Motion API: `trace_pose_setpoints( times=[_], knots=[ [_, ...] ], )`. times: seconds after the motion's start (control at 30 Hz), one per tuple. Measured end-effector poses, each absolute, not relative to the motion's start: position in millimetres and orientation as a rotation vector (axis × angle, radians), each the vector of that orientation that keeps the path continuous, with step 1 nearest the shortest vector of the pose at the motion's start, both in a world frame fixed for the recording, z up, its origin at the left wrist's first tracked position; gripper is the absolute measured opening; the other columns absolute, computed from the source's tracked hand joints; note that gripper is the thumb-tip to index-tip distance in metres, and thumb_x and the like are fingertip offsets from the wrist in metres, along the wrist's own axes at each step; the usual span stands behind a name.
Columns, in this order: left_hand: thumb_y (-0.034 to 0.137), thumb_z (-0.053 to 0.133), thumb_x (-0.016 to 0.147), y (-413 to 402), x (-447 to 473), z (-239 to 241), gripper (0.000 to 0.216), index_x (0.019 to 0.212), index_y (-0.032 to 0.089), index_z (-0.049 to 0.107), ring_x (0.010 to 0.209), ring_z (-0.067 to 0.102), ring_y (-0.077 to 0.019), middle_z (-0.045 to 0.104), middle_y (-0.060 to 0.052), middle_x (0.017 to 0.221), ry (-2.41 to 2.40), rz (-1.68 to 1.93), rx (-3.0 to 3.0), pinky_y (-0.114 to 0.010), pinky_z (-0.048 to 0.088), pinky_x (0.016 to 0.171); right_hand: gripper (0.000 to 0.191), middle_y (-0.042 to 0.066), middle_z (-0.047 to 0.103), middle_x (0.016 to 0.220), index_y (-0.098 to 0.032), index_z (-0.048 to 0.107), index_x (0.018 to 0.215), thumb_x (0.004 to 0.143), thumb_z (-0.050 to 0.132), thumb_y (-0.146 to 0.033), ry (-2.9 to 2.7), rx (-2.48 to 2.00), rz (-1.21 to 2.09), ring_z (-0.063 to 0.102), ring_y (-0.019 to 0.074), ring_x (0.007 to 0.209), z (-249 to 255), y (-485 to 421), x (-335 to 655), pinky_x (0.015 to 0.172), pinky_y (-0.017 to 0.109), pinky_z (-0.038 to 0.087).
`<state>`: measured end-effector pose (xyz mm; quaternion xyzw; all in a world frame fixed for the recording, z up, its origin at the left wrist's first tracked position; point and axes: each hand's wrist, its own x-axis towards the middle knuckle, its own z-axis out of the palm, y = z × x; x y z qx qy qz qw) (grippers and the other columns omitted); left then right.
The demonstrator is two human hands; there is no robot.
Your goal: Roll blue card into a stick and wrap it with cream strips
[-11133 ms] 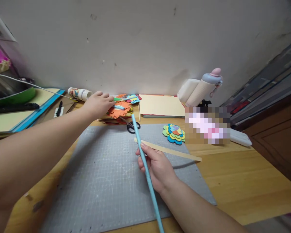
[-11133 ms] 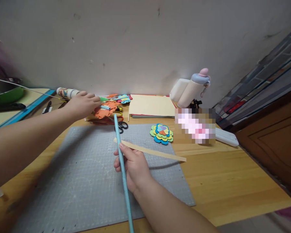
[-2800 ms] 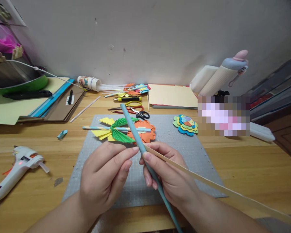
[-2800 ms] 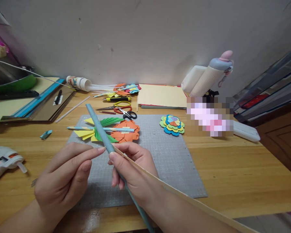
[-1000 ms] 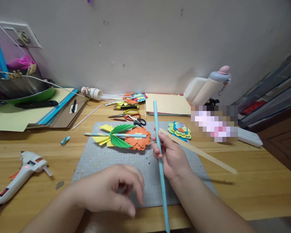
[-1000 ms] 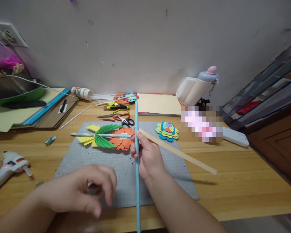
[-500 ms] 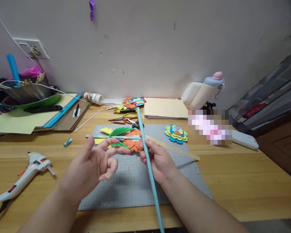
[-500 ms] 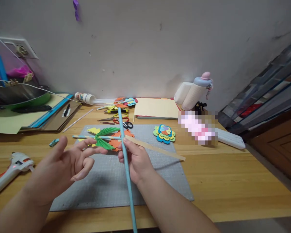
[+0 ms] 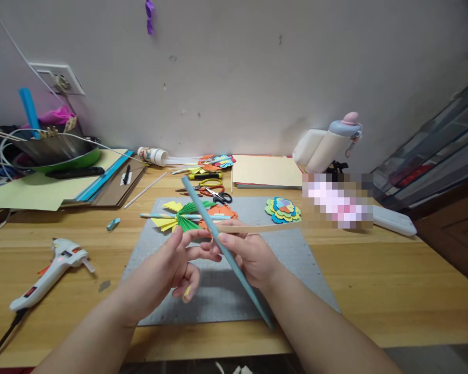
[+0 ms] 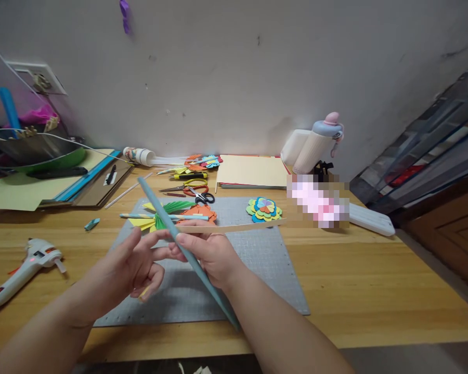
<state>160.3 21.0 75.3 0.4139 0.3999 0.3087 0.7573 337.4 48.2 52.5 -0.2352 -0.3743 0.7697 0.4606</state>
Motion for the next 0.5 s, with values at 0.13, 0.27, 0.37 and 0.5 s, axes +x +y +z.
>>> trace_pose_setpoints(
  times=[0.13,0.27,0.37,0.5],
  knots=[
    [0.067,0.020,0.087,24,159,70,0.061,0.123,0.024,0.046,0.039,0.045,-0.0057,0.062,-0.010,0.098,0.861,0.591,0.884,-0.021,0.013,0.036,0.020,0.000,0.064,0.066,-0.017,0.069,0.086,0.071,0.073,-0.029,-0.983,-0.455,2.037,0.057,0.0123,0.061,53,48,340,0.058,0.024,0.046],
    [0.060,0.024,0.090,25,153,66,0.055,0.121,0.022,0.047,0.040,0.047,-0.0063,0.064,-0.012,0.100,0.845,0.587,0.816,-0.020,0.014,0.035,0.019,-0.001,0.057,0.059,-0.015,0.068,0.077,0.074,0.070,-0.033,-0.932,-0.355,2.092,0.046,0.0090,0.051,52,52,343,0.049,0.022,0.036],
    [0.048,0.039,0.089,20,141,65,0.041,0.116,0.020,0.051,0.044,0.048,-0.0062,0.063,-0.013,0.108,0.943,0.623,0.813,-0.019,0.013,0.036,0.020,-0.003,0.051,0.057,-0.016,0.068,0.082,0.072,0.071,-0.033,-0.741,-0.330,1.992,0.038,0.0074,0.051,54,62,350,0.047,0.020,0.032],
    [0.039,0.057,0.079,12,115,58,0.038,0.112,0.020,0.056,0.052,0.047,-0.0072,0.063,-0.010,0.108,1.112,0.687,0.807,-0.019,0.018,0.040,0.021,-0.005,0.048,0.058,-0.021,0.066,0.084,0.070,0.069,-0.035,-0.677,-0.561,1.684,0.038,0.0091,0.052,56,81,364,0.048,0.022,0.033]
  ],
)
